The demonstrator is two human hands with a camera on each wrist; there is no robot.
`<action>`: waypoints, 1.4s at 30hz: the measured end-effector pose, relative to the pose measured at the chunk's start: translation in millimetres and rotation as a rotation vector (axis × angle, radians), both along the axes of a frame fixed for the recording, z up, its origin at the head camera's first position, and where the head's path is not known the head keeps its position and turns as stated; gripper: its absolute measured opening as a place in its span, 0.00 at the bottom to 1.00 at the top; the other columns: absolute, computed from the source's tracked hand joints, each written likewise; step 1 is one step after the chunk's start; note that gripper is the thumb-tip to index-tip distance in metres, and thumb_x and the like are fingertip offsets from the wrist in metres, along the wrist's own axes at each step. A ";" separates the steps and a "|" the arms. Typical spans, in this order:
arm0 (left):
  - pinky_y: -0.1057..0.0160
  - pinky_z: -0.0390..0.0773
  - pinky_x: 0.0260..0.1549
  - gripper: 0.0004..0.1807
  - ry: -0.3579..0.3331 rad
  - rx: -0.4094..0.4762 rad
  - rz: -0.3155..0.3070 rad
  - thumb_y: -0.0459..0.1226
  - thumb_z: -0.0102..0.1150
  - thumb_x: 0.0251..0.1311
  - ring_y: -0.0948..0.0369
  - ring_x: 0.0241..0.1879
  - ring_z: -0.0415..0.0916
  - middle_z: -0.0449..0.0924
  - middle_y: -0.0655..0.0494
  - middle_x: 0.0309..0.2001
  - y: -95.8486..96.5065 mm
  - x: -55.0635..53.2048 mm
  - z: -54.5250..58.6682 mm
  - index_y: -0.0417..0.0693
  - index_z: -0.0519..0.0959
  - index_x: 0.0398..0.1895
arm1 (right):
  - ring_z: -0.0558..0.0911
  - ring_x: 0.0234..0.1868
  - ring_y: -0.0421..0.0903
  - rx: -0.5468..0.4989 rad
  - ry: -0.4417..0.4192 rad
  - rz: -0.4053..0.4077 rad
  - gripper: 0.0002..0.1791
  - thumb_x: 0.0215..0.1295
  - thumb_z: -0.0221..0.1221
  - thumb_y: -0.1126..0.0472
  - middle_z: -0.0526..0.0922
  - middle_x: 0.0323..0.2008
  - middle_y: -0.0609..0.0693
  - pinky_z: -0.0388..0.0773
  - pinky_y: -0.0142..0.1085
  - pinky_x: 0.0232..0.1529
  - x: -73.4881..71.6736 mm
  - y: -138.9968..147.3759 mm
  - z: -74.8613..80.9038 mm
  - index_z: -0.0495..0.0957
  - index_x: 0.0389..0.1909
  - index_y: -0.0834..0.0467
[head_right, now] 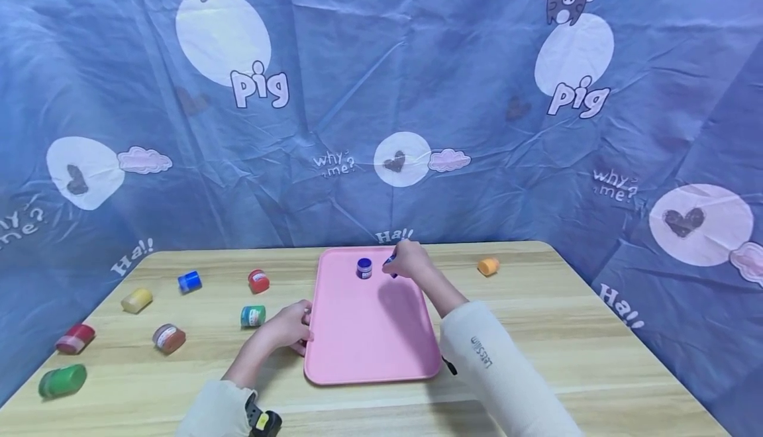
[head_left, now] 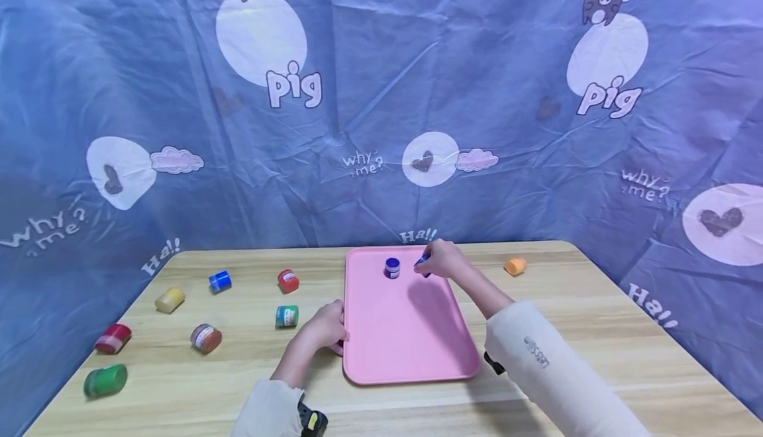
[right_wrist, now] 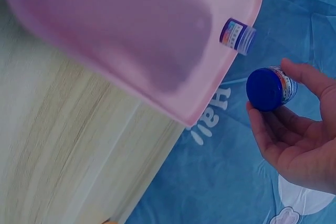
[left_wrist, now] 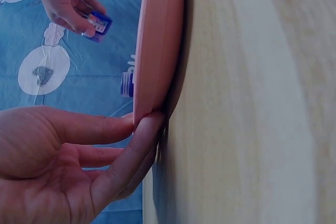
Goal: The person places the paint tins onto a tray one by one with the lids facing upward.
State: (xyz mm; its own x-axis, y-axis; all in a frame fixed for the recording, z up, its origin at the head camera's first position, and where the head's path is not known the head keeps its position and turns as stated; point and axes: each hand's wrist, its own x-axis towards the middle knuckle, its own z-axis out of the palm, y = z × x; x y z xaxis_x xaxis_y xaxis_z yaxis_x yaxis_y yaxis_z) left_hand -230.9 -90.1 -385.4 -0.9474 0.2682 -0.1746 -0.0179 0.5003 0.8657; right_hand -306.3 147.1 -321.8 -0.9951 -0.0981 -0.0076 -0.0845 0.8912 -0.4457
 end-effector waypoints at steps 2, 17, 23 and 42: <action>0.61 0.79 0.18 0.20 0.000 0.002 0.003 0.13 0.50 0.45 0.54 0.21 0.74 0.67 0.43 0.31 -0.3 0.2 -0.5 0.26 0.66 0.45 | 0.76 0.25 0.43 -0.004 0.004 0.012 0.09 0.49 0.67 0.58 0.79 0.18 0.46 0.73 0.35 0.27 -0.4 -4.3 -1.0 0.79 0.24 0.59; 0.61 0.79 0.18 0.20 -0.001 0.001 0.002 0.13 0.50 0.44 0.53 0.22 0.74 0.67 0.42 0.31 1.2 -0.5 0.1 0.25 0.66 0.45 | 0.76 0.28 0.42 -0.100 0.055 0.055 0.12 0.45 0.69 0.54 0.80 0.20 0.43 0.72 0.36 0.32 -5.2 -33.6 -11.5 0.80 0.26 0.57; 0.61 0.79 0.18 0.20 0.014 0.000 -0.004 0.13 0.49 0.42 0.53 0.21 0.74 0.67 0.41 0.31 1.1 0.3 -0.8 0.25 0.66 0.43 | 0.75 0.26 0.41 -0.150 0.075 0.039 0.11 0.42 0.70 0.53 0.80 0.21 0.42 0.72 0.36 0.30 -7.6 -40.2 -19.6 0.81 0.26 0.54; 0.62 0.79 0.17 0.17 0.016 -0.036 -0.002 0.13 0.50 0.42 0.53 0.20 0.74 0.67 0.42 0.29 2.8 1.2 1.5 0.27 0.66 0.39 | 0.76 0.29 0.43 -0.276 0.032 0.183 0.15 0.42 0.71 0.64 0.78 0.26 0.48 0.73 0.34 0.35 -14.6 -50.8 -40.0 0.79 0.31 0.63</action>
State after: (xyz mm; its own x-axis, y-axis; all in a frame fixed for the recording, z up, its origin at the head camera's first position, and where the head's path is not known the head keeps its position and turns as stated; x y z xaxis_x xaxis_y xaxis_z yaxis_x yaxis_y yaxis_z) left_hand -229.7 -87.3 -383.8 -0.9497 0.2640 -0.1687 -0.0030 0.5307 0.8476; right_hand -320.9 96.3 -361.8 -0.9602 -0.2688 0.0755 -0.2498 0.7063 -0.6624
